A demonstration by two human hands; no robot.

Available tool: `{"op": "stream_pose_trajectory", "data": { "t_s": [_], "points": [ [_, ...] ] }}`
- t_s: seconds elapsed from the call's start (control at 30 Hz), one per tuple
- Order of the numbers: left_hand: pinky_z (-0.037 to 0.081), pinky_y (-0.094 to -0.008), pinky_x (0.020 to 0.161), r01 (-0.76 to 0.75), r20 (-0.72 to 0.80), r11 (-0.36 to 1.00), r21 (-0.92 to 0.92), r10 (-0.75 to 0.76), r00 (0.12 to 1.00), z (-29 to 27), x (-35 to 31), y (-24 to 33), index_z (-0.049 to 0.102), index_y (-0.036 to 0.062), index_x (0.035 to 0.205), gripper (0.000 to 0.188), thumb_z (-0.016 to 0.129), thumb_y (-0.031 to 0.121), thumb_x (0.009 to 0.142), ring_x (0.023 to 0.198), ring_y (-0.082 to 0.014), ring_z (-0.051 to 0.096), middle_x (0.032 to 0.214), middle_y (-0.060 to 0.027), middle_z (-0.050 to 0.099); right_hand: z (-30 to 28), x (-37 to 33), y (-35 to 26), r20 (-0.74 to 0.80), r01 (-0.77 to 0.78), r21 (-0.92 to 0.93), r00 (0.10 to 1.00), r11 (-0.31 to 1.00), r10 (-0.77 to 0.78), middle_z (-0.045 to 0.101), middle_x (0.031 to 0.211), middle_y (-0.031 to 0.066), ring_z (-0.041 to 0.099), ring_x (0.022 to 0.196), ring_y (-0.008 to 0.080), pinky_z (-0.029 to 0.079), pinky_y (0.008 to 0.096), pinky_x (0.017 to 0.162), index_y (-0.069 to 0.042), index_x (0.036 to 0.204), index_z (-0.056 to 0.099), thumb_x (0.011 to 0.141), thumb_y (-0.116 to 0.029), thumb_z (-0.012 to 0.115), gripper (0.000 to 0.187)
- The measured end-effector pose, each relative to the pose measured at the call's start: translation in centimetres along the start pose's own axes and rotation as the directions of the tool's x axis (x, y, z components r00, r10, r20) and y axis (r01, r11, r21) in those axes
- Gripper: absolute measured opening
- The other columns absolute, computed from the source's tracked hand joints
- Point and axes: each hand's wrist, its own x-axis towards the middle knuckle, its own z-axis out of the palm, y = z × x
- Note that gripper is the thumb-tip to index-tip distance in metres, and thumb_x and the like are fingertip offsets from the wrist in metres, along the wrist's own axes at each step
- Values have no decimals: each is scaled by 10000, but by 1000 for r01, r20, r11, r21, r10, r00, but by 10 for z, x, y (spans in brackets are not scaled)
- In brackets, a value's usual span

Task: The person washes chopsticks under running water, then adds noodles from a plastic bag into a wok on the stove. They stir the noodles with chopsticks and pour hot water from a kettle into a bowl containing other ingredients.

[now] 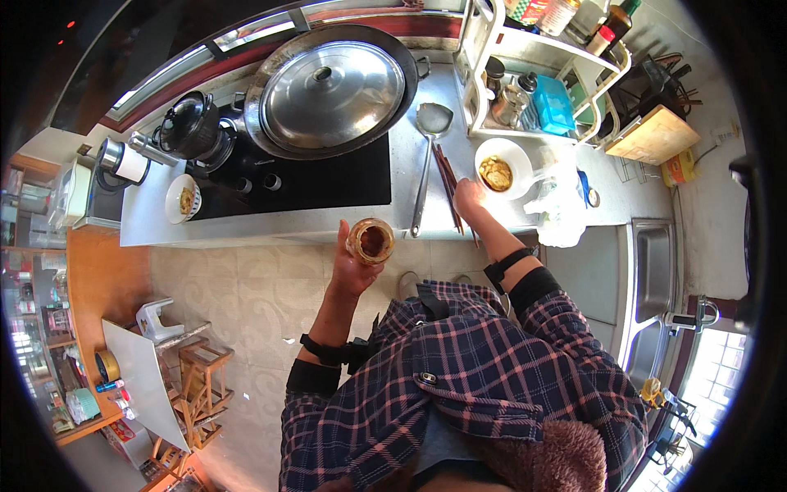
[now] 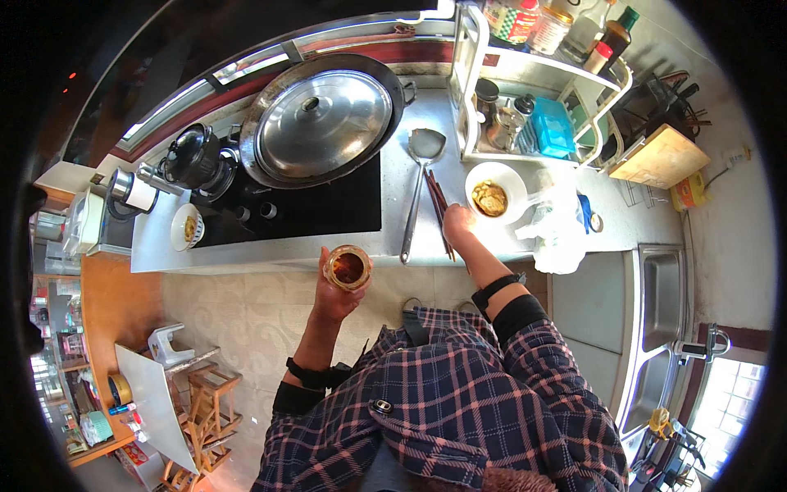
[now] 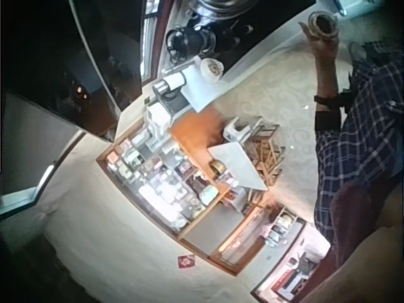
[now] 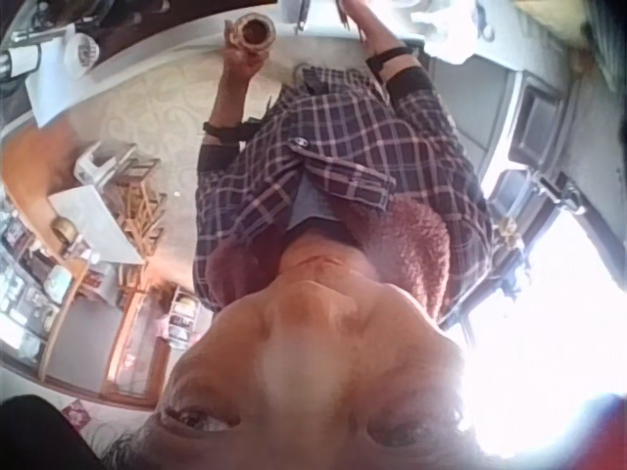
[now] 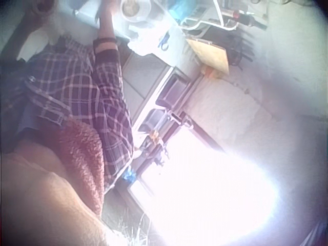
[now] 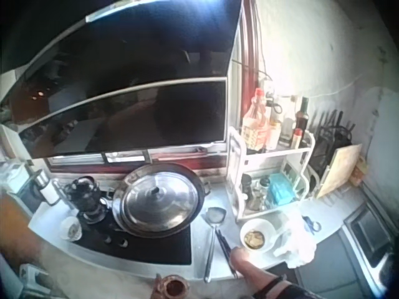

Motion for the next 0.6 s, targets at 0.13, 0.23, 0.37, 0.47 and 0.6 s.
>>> {"op": "stream_pose_trajectory", "data": {
  "t_s": [0.13, 0.23, 0.37, 0.47, 0.6],
  "points": [
    [315, -190, 369, 5, -39, 1000, 25, -4, 999, -4, 7, -1, 551, 79, 1116, 733, 281, 713, 869, 538, -126, 459, 912, -95, 599, -45, -33, -19, -28, 201, -5, 979, 980, -201, 650, 928, 191, 641, 853, 339, 514, 425, 740, 11, 991, 583, 807, -212, 634, 294],
    [318, -185, 370, -3, -45, 1000, -4, 3, 999, -3, 20, -5, 544, 93, 1124, 706, 320, 709, 862, 537, -124, 449, 876, -69, 583, -87, -81, -37, 18, 424, 553, 855, 717, -519, 591, 1063, 154, 615, 822, 255, 505, 351, 733, -79, 1268, 475, 781, -407, 715, 634],
    [348, -172, 395, 20, -107, 1000, 24, -17, 994, -2, 41, -19, 534, 120, 1144, 648, 385, 683, 858, 583, -81, 477, 896, -26, 589, -112, -136, -57, -114, 624, 684, 603, 378, -789, 458, 1276, 183, 466, 1159, 322, 427, 392, 955, -54, 1373, 316, 698, -373, 796, 887],
    [355, -168, 400, 52, -113, 999, 5, -52, 992, -4, 59, -33, 539, 137, 1130, 618, 395, 673, 860, 612, -67, 503, 921, -4, 597, -114, -143, -61, -181, 557, 679, 758, 479, -626, 492, 1204, 168, 466, 1150, 339, 395, 393, 994, -44, 1309, 371, 618, -216, 824, 843],
    [350, -175, 405, 128, -170, 992, -2, -126, 977, -4, 82, -44, 559, 122, 1105, 688, 395, 725, 817, 617, -70, 521, 924, 5, 619, -108, -140, -48, -228, 564, 559, 809, 608, -541, 528, 1166, 146, 486, 1132, 326, 411, 393, 979, -61, 1237, 435, 618, -215, 791, 730]
  ]
}}
